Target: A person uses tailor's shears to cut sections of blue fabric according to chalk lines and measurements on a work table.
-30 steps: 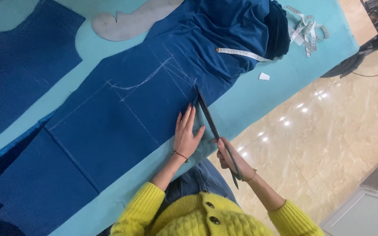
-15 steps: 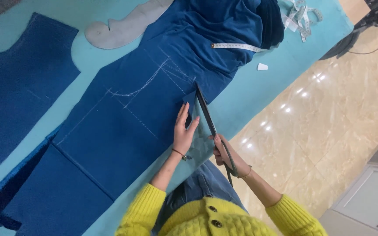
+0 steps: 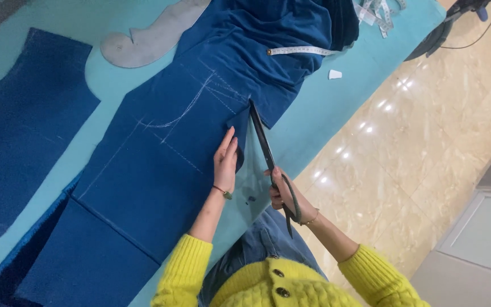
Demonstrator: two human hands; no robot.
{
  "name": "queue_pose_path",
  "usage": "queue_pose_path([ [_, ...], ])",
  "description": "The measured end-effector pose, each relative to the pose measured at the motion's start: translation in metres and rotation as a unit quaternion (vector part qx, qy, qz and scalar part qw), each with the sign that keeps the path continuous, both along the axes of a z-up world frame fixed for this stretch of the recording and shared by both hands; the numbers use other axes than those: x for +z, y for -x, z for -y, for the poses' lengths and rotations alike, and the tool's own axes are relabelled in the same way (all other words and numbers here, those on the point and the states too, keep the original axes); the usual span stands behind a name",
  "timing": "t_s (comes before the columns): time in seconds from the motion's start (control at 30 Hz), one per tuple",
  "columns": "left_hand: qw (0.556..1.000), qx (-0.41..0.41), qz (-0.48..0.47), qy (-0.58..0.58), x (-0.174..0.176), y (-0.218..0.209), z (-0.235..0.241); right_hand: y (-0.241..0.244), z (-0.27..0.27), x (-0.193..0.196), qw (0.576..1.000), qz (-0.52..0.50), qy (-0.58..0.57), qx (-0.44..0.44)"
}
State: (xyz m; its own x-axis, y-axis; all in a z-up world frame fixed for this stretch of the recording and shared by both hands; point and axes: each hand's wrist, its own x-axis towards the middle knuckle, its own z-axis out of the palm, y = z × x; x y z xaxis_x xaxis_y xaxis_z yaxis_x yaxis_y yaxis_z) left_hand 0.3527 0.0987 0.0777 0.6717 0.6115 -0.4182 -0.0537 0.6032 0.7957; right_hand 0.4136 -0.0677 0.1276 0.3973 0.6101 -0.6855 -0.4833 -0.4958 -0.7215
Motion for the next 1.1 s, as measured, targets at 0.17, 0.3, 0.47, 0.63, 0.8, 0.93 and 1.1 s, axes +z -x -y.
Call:
queue_pose_path([
  [0.17, 0.999, -0.021, 0.022, 0.014, -0.025, 0.002, -0.001, 0.009, -0.011, -0.011, 1.000, 0.006, -0.006, -0.025],
  [0.3, 0.998, -0.010, 0.050, 0.023, -0.021, 0.002, -0.002, 0.013, -0.017, -0.018, 0.999, 0.009, 0.002, -0.039],
  [0.47, 0.997, -0.024, 0.067, 0.025, -0.030, 0.005, -0.005, 0.016, -0.021, -0.021, 0.999, 0.008, 0.006, -0.045],
  [0.63, 0.995, -0.020, 0.088, 0.044, -0.030, 0.006, -0.007, 0.021, -0.026, -0.021, 0.998, 0.005, 0.005, -0.057],
  [0.8, 0.992, -0.010, 0.113, 0.058, -0.030, 0.007, -0.007, 0.025, -0.031, -0.023, 0.997, 0.007, 0.013, -0.073],
  [0.93, 0.991, -0.003, 0.121, 0.064, -0.043, 0.005, -0.007, 0.024, -0.036, -0.026, 0.997, 0.007, 0.013, -0.076],
  [1.1, 0.990, -0.012, 0.124, 0.064, -0.042, 0.007, -0.008, 0.025, -0.035, -0.036, 0.996, -0.008, -0.012, -0.089],
])
